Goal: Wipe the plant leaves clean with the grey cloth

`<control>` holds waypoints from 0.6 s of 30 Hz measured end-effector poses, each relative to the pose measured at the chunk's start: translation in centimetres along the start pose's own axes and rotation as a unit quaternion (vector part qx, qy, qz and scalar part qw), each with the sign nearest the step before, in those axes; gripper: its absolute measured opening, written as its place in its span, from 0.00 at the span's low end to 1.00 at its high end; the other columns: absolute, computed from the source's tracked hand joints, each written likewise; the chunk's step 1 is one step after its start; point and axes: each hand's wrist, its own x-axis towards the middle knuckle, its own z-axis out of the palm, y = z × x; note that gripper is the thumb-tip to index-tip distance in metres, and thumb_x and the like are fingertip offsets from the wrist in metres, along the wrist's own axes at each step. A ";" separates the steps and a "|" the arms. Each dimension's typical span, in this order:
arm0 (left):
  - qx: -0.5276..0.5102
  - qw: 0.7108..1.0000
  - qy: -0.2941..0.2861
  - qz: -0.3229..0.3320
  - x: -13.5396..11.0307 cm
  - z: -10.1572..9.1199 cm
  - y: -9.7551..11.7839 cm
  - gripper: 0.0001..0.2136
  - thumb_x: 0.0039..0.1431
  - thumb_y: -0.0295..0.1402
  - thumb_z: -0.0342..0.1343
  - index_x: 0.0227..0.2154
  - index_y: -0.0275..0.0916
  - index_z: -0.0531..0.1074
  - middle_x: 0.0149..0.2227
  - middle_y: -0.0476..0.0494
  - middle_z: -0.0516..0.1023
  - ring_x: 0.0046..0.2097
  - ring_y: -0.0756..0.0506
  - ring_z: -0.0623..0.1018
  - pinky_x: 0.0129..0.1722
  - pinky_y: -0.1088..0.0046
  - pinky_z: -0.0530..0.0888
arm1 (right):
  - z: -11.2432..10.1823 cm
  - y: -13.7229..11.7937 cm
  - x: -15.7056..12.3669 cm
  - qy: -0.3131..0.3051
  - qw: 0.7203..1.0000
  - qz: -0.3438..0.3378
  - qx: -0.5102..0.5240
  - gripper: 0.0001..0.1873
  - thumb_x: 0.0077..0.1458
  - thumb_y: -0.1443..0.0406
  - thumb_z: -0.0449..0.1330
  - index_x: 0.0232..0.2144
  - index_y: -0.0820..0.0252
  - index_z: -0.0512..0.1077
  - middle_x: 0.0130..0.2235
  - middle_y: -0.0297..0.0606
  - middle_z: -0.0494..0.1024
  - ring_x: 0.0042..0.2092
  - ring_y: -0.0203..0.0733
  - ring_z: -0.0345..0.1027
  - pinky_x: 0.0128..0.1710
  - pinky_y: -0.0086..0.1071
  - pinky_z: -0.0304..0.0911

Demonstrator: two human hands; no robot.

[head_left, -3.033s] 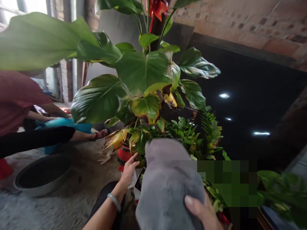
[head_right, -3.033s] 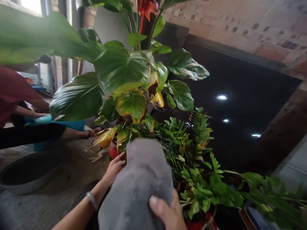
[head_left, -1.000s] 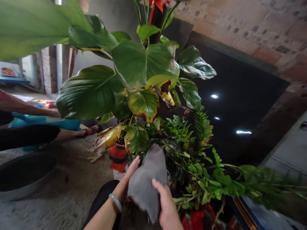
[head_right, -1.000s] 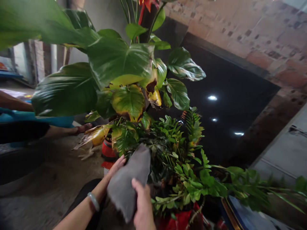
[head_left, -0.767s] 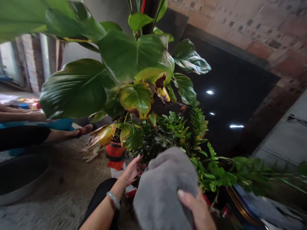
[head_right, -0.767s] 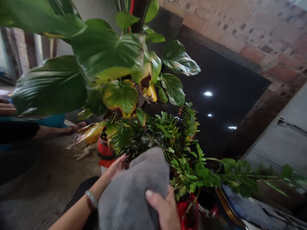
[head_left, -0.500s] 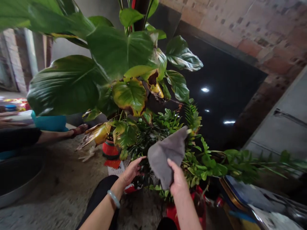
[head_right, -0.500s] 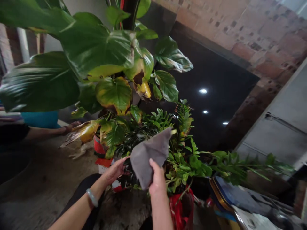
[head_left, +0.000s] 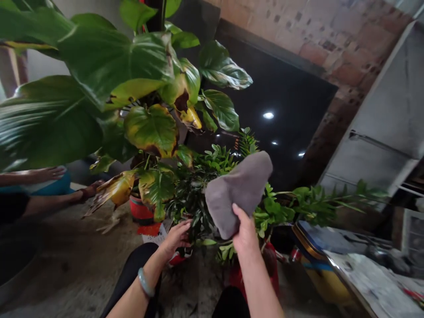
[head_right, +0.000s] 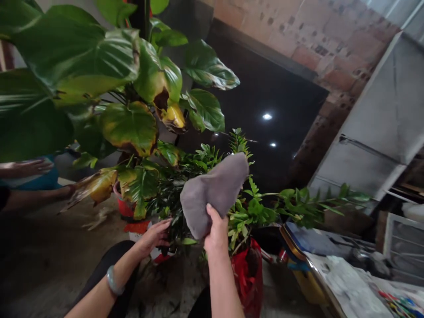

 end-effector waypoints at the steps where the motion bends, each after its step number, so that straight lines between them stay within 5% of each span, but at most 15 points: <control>1: 0.036 0.999 -0.008 -0.018 -0.4 0.0 -0.1 0.13 0.40 0.39 0.64 0.29 0.38 0.74 0.25 0.47 0.77 0.22 0.49 0.72 0.20 0.75 0.66 | -0.5 1.3 0.3 0.001 0.999 0.045 0.000 0.17 0.24 0.64 0.67 0.25 0.59 0.74 0.28 0.34 0.80 0.35 0.45 0.73 0.41 0.37 0.67; 5: 0.226 0.969 -0.095 -0.028 -3.3 -0.3 -0.2 0.04 0.39 0.29 0.61 0.15 0.38 0.73 0.15 0.50 0.72 0.17 0.49 0.70 0.16 0.76 0.62 | -5.1 7.1 -1.5 0.009 0.987 0.157 0.005 0.13 0.25 0.64 0.67 0.21 0.60 0.75 0.25 0.39 0.80 0.33 0.48 0.73 0.40 0.40 0.68; 9: 0.208 0.963 -0.170 -0.019 -8.5 -0.2 0.5 0.07 0.38 0.28 0.62 0.25 0.40 0.79 0.23 0.47 0.79 0.29 0.40 0.77 0.30 0.68 0.72 | -9.4 9.2 -4.7 -0.042 0.974 0.219 0.023 0.15 0.26 0.63 0.69 0.23 0.59 0.74 0.27 0.37 0.80 0.35 0.48 0.73 0.41 0.39 0.66; 13: 0.044 0.986 -0.137 -0.089 -12.6 1.1 0.6 0.24 0.29 0.31 0.67 0.38 0.43 0.79 0.36 0.42 0.82 0.49 0.30 0.74 0.48 0.56 0.67 | -9.9 8.5 -6.1 -0.137 0.966 0.217 0.038 0.18 0.28 0.63 0.67 0.28 0.59 0.74 0.31 0.37 0.80 0.38 0.49 0.72 0.42 0.39 0.64; 18: -0.006 0.989 -0.128 -0.069 -14.2 2.3 -0.5 0.16 0.25 0.34 0.69 0.25 0.42 0.79 0.35 0.42 0.82 0.51 0.29 0.72 0.52 0.54 0.65 | -8.9 8.8 -6.8 -0.137 0.973 0.186 0.001 0.19 0.29 0.62 0.66 0.30 0.61 0.72 0.30 0.38 0.79 0.37 0.51 0.71 0.40 0.41 0.63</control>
